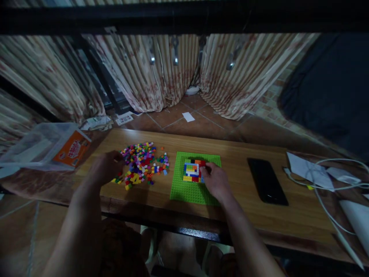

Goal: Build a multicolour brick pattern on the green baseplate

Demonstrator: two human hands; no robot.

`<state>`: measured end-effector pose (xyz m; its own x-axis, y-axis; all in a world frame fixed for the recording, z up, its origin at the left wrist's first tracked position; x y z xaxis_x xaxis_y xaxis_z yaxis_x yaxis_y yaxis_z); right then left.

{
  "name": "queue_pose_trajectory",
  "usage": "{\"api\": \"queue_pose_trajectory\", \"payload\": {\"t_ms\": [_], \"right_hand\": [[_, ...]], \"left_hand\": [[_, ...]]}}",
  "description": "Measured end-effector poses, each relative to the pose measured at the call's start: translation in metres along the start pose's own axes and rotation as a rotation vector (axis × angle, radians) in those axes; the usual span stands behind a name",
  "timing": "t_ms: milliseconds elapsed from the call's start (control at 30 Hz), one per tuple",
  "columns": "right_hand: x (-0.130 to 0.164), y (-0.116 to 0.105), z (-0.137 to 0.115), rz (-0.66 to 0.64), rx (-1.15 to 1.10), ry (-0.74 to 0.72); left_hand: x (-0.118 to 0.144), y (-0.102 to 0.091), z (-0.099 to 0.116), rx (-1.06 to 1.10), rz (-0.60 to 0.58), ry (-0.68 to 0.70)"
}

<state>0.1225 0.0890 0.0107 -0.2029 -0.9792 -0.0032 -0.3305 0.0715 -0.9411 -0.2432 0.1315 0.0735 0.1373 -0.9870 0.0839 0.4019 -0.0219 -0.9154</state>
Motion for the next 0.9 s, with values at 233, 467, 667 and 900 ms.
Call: {"api": "queue_pose_trajectory", "payload": {"t_ms": [233, 467, 667, 900], "right_hand": [[-0.001, -0.002, 0.0, -0.026, -0.012, -0.004], [-0.002, -0.003, -0.001, -0.07, -0.026, -0.005], [-0.002, -0.005, -0.002, -0.076, -0.036, -0.007], [-0.003, -0.004, -0.001, -0.082, -0.053, -0.025]], "left_hand": [[0.035, 0.05, 0.1, 0.328, -0.168, 0.521], [0.067, 0.097, 0.158, 0.317, -0.265, 0.733], [0.074, 0.112, 0.17, 0.215, -0.277, 0.78], [0.076, 0.119, 0.175, 0.208, -0.182, 0.735]]}}
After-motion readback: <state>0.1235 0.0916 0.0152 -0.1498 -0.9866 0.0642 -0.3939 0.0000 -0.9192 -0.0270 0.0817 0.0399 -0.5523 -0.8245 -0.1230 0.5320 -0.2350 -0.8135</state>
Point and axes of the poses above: each hand's wrist, its own x-axis away from the middle knuckle, its own y-axis out of the palm, z = x × y, the point moved 6 cm from there along -x, towards the middle knuckle, and after that the axes turned 15 degrees about x, right-handed, at the moved point
